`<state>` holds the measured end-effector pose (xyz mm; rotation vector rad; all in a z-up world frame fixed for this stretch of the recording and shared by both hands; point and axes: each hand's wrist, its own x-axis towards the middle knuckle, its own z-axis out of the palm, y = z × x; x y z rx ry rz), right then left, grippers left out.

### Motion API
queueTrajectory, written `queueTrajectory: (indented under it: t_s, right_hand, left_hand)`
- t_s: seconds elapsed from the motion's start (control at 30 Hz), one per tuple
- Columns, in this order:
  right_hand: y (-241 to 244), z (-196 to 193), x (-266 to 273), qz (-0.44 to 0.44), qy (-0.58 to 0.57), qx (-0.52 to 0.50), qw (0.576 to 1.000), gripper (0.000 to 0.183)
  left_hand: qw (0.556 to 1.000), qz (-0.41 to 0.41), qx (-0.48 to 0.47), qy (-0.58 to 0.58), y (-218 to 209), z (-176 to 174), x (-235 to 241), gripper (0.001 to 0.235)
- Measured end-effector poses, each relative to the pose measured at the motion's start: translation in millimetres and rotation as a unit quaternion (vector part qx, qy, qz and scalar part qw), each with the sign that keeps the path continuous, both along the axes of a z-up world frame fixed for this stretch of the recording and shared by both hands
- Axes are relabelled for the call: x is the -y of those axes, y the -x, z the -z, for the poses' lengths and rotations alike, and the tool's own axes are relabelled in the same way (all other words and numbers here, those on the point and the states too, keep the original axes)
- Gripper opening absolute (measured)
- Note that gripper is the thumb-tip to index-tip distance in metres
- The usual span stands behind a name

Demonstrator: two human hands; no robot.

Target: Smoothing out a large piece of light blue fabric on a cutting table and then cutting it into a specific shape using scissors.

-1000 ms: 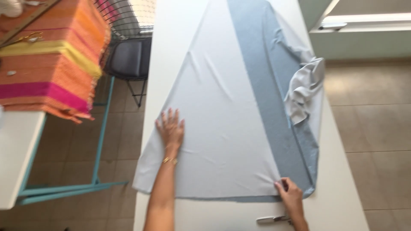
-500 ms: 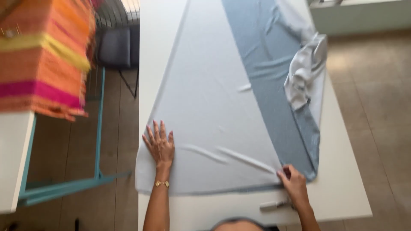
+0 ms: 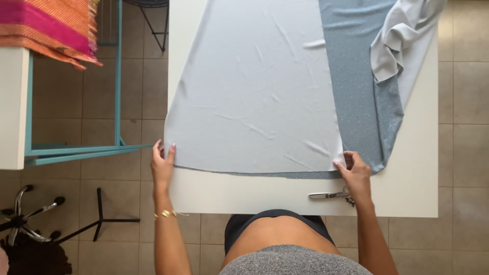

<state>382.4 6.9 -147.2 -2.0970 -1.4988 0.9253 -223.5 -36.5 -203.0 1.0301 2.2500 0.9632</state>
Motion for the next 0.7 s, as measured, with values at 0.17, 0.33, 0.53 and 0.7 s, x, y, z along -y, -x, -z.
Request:
queueTrajectory:
  t_s: [0.17,0.33,0.53,0.7]
  right_hand:
    - [-6.1,-38.1,2.1,0.033,0.009,-0.222,0.975,0.051]
    - [-26.0,-29.5,8.1,0.045,0.046,-0.235,0.97,0.052]
    - [-24.2,3.8,18.0,0.065,0.072,-0.152,0.984,0.056]
    - [-23.0,1.9,16.9,0.063,0.067,-0.143,0.985,0.057]
  left_hand:
    - [0.993,-0.046,0.109,0.01,46.8,19.0,0.6,0.048]
    - [0.985,-0.068,0.139,-0.074,64.6,34.4,-0.3,0.027]
    - [0.959,-0.14,0.235,-0.069,58.1,30.4,6.0,0.027]
    - [0.946,-0.148,0.279,-0.076,52.2,19.5,2.3,0.03]
